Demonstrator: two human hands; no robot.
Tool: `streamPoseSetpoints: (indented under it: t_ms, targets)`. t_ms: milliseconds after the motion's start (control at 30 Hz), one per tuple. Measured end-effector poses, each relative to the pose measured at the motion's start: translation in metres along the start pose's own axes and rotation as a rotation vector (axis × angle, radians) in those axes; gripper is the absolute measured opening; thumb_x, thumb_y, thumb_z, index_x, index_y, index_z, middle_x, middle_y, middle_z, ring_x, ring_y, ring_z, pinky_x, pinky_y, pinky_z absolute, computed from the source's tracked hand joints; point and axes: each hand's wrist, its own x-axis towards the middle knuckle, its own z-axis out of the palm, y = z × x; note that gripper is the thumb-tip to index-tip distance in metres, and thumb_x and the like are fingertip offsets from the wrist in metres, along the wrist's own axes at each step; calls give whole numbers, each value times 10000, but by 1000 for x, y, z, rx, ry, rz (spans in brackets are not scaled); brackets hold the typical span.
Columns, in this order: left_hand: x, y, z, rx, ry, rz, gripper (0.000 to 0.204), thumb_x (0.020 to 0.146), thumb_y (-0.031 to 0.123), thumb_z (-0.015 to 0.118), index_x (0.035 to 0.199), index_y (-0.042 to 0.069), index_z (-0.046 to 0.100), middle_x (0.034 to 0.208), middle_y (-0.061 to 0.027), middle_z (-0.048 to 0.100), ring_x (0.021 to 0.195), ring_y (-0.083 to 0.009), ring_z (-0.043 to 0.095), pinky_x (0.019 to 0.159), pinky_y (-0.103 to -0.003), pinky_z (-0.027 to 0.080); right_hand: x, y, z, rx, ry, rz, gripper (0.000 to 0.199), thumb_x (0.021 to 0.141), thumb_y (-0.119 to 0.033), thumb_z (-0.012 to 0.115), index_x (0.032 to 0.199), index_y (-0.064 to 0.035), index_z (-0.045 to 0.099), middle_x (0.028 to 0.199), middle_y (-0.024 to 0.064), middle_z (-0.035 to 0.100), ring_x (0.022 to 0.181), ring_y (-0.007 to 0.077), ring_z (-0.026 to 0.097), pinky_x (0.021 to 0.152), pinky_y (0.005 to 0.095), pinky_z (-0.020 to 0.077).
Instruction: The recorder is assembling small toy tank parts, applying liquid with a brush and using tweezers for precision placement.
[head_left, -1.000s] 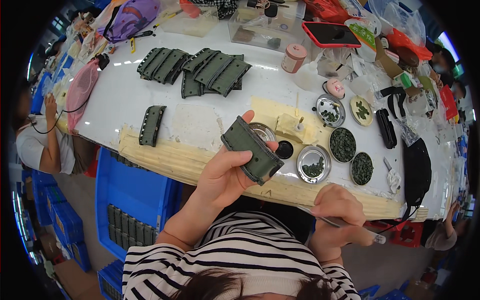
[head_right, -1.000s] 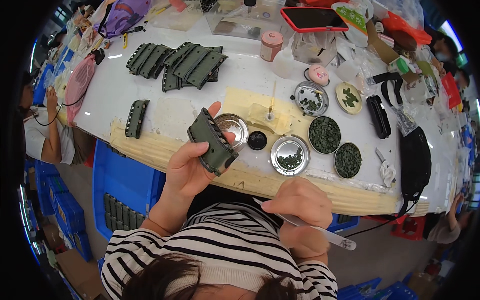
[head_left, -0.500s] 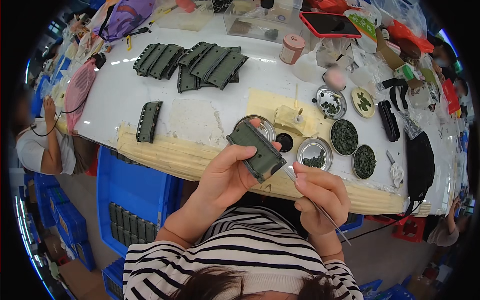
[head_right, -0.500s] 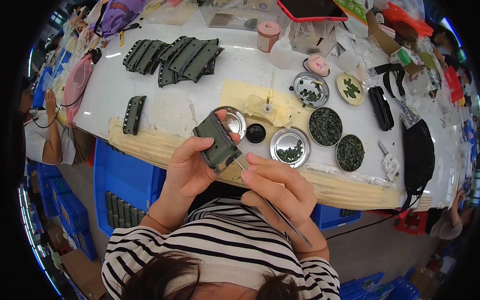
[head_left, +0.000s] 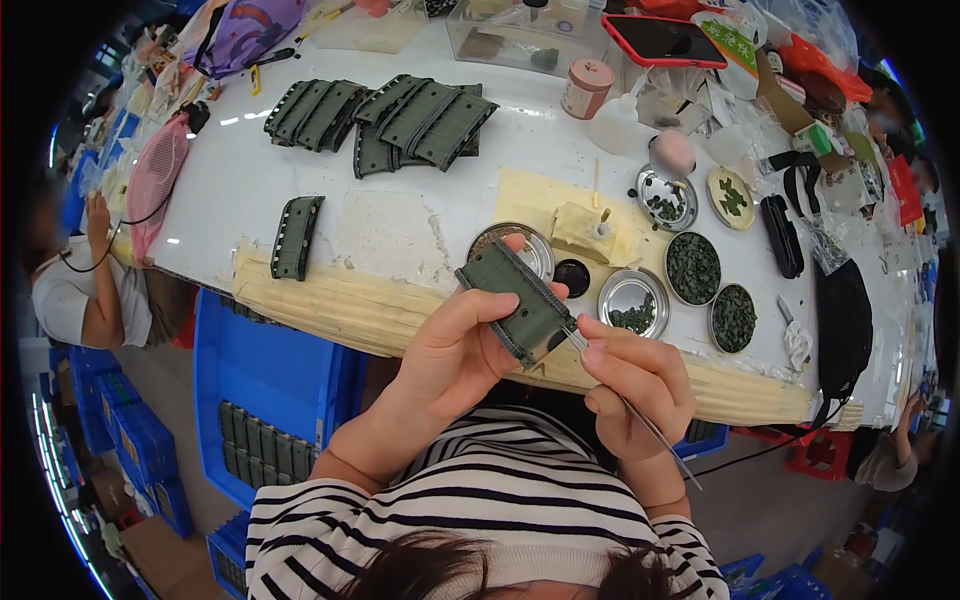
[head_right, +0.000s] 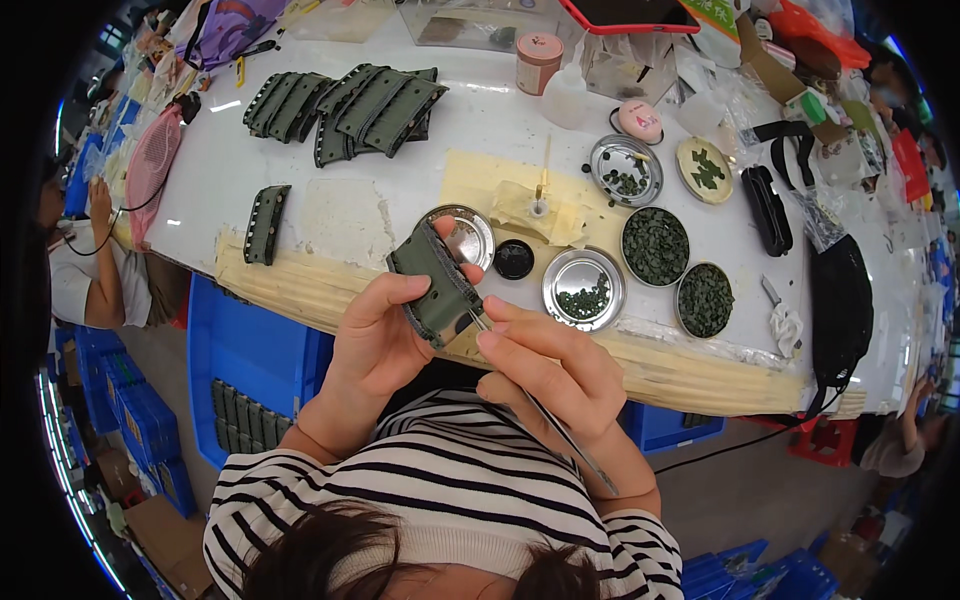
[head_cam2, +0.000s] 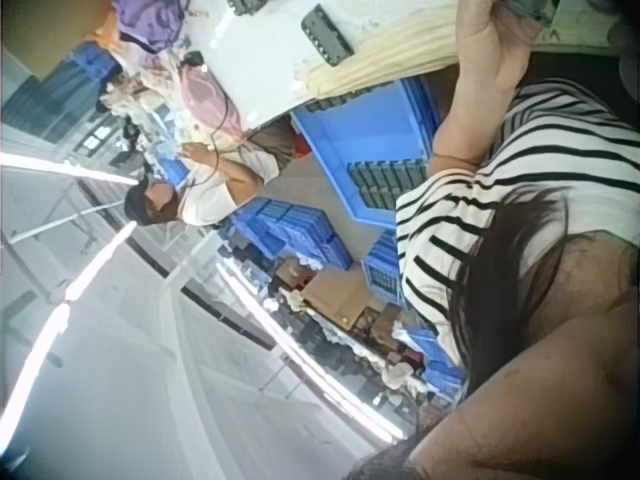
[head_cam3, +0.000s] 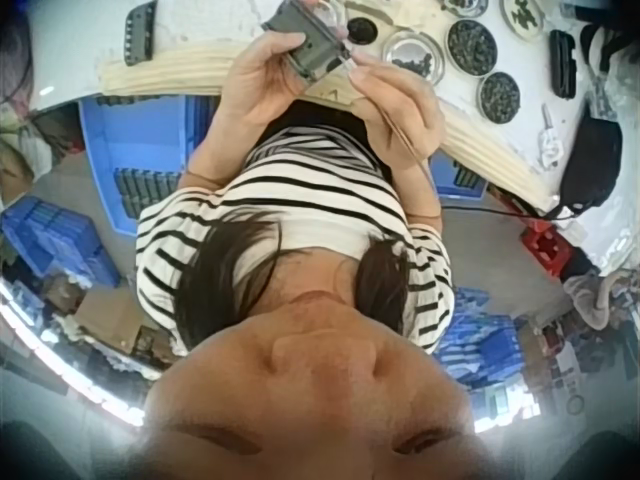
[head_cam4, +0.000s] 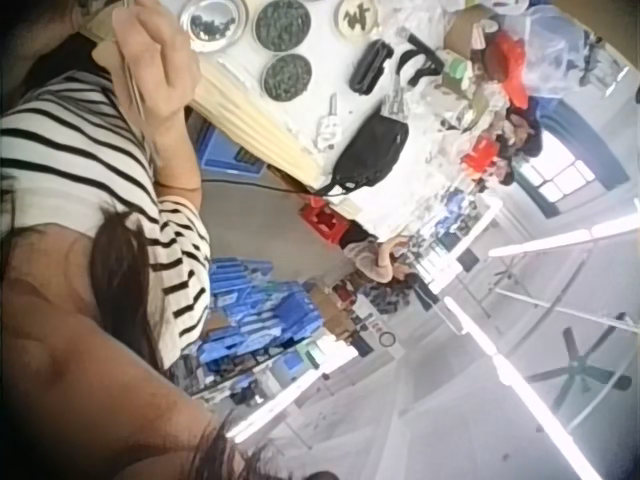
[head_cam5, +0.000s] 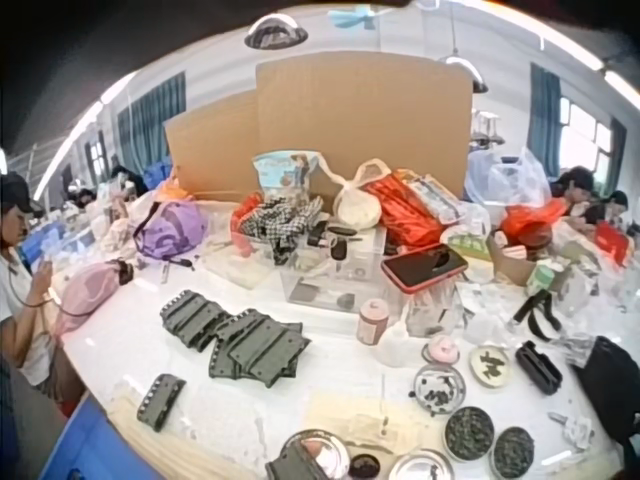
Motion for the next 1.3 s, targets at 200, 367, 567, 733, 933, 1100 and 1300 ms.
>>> streamPoseSetpoints:
  t_ms: [200, 367, 567, 733, 933, 1100, 1300]
  targets:
    - [-1, 0, 0, 31, 18, 9, 544, 859, 50, 503, 1387, 102, 386, 1153, -156, 606, 1129, -228, 590, 930, -371, 531, 0, -2, 1, -36, -4, -5, 316, 737, -32, 756, 1038, -6, 662, 1006, 136, 641, 997, 320, 667, 763, 317, 564]
    - [-1, -5, -5, 27, 10, 21, 531, 886, 63, 516, 1382, 165, 359, 1207, -170, 553, 1169, -244, 545, 946, -391, 498, -2, 1, 7, -82, 43, -54, 254, 760, 45, 698, 1010, 33, 653, 987, 161, 640, 962, 335, 677, 739, 325, 572]
    - [-3, -8, -2, -21, 5, 47, 565, 854, 51, 514, 1398, 126, 381, 1147, -134, 618, 1114, -212, 600, 950, -359, 516, -3, 0, 8, -79, 41, -53, 236, 767, 45, 687, 1001, 41, 650, 974, 171, 638, 943, 352, 680, 743, 337, 578]
    - [-2, -11, -4, -23, 11, 57, 571, 849, 50, 519, 1397, 126, 381, 1141, -138, 620, 1098, -217, 606, 938, -362, 518, -7, -1, 9, -80, 52, -57, 217, 787, 37, 678, 1002, 40, 650, 968, 169, 637, 944, 356, 679, 755, 339, 580]
    - [-1, -10, -10, -6, -25, 45, 575, 863, 64, 533, 1400, 154, 347, 1170, -147, 581, 1161, -247, 554, 963, -393, 485, -6, 0, 10, -42, 70, -49, 185, 811, 38, 659, 995, 46, 647, 960, 176, 640, 938, 351, 681, 756, 335, 580]
    - [-1, -12, -14, 19, -55, 58, 598, 874, 78, 532, 1414, 191, 302, 1193, -160, 557, 1188, -249, 531, 944, -395, 490, -6, 0, 12, -22, 99, -28, 152, 830, 36, 645, 981, 48, 647, 954, 182, 644, 934, 340, 684, 750, 323, 576]
    - [0, -14, -15, 46, -53, 77, 609, 879, 103, 532, 1421, 220, 281, 1207, -173, 547, 1145, -238, 558, 911, -385, 507, -6, -2, 13, -45, 101, -2, 138, 841, 28, 639, 978, 42, 648, 953, 177, 646, 922, 322, 688, 737, 312, 573]
